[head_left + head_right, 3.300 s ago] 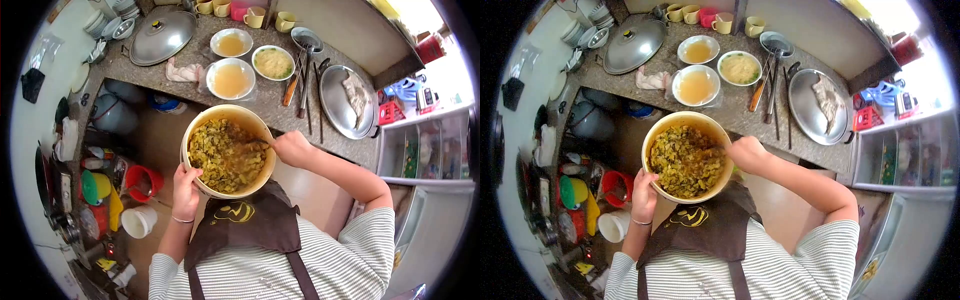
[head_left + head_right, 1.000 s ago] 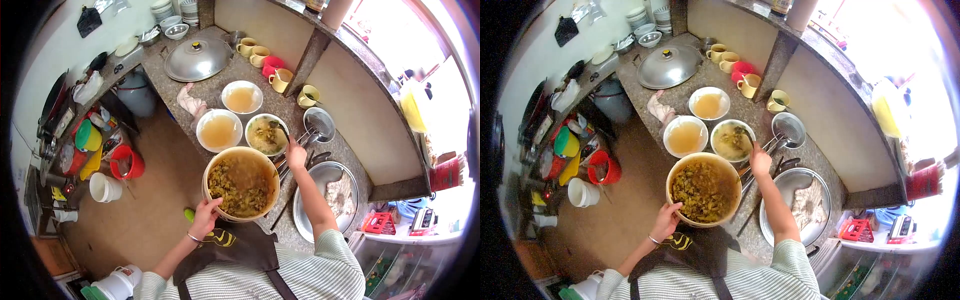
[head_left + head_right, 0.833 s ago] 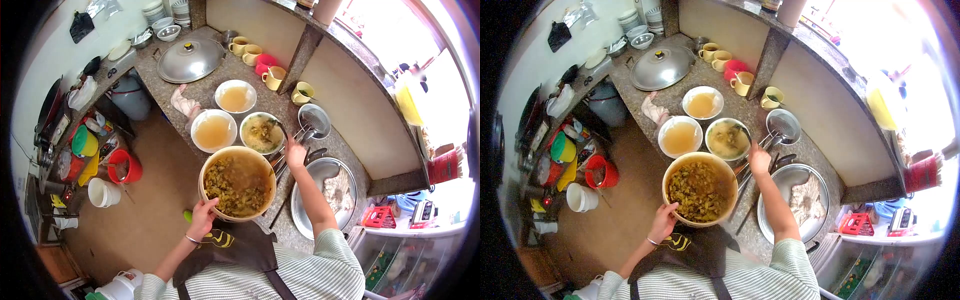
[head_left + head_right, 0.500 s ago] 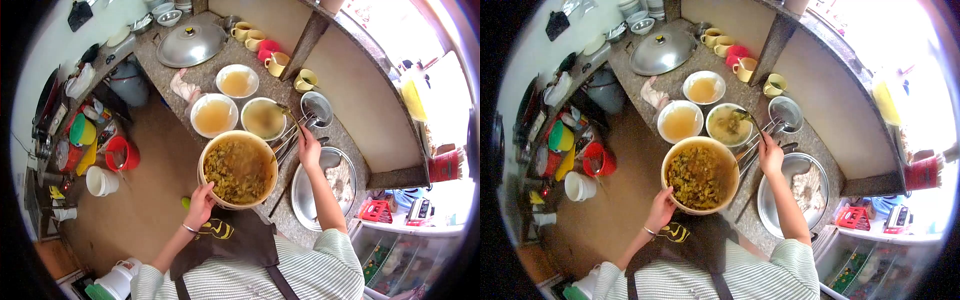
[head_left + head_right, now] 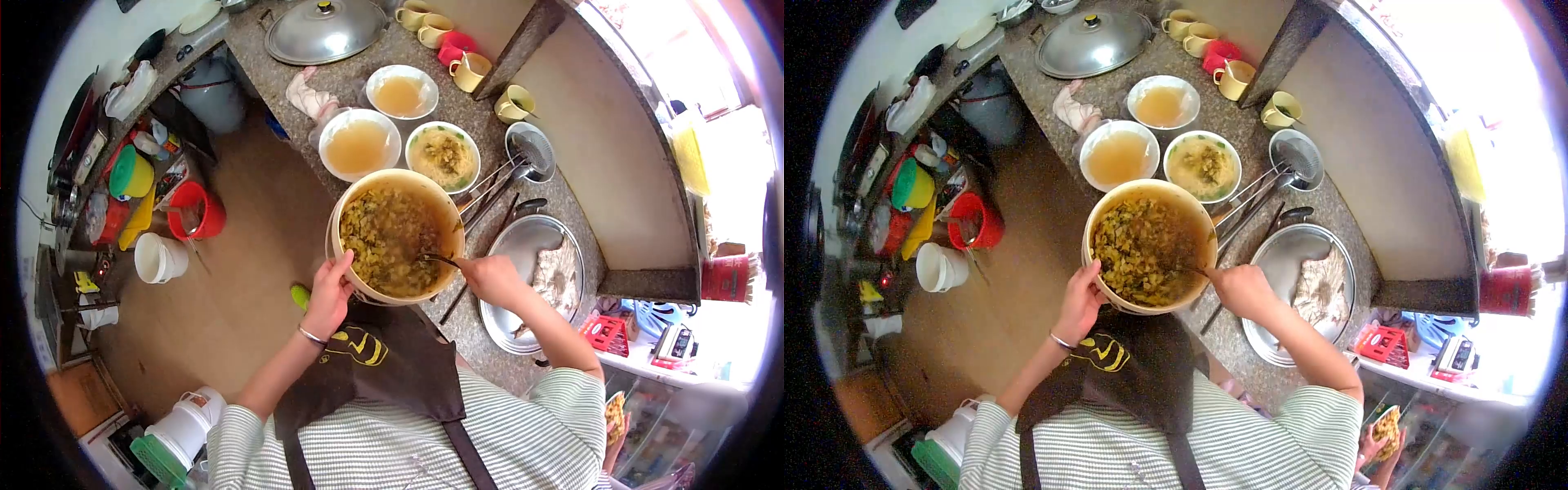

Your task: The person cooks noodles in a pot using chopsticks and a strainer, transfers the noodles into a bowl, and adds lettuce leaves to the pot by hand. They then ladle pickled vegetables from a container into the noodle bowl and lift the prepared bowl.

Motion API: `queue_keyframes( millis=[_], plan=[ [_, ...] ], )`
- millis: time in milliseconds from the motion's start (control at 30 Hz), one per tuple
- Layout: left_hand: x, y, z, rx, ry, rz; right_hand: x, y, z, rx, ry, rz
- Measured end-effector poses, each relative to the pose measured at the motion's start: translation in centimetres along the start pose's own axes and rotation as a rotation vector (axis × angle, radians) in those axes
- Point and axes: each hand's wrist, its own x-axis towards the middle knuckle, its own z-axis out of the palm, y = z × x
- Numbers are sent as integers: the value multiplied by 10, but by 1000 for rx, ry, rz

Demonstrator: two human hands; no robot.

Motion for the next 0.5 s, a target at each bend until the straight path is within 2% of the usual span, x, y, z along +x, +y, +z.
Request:
queue_keyframes(
  millis=[133,333,400,433,500],
  plan=[
    [-3,-2,4,-3,33,25,-3,3,-13,82,-64,-13],
    [-3,-6,3,-3,85,54,7,-8,-20,406,-123,-52],
    [-3,-6,3,12,98,47,6,-3,-15,497,-183,-20],
    [-1,-7,1,6,83,47,10,-6,-24,540,-323,105],
    [-1,-9,2,-1,66,47,9,-2,-1,646,-262,53]
  ],
)
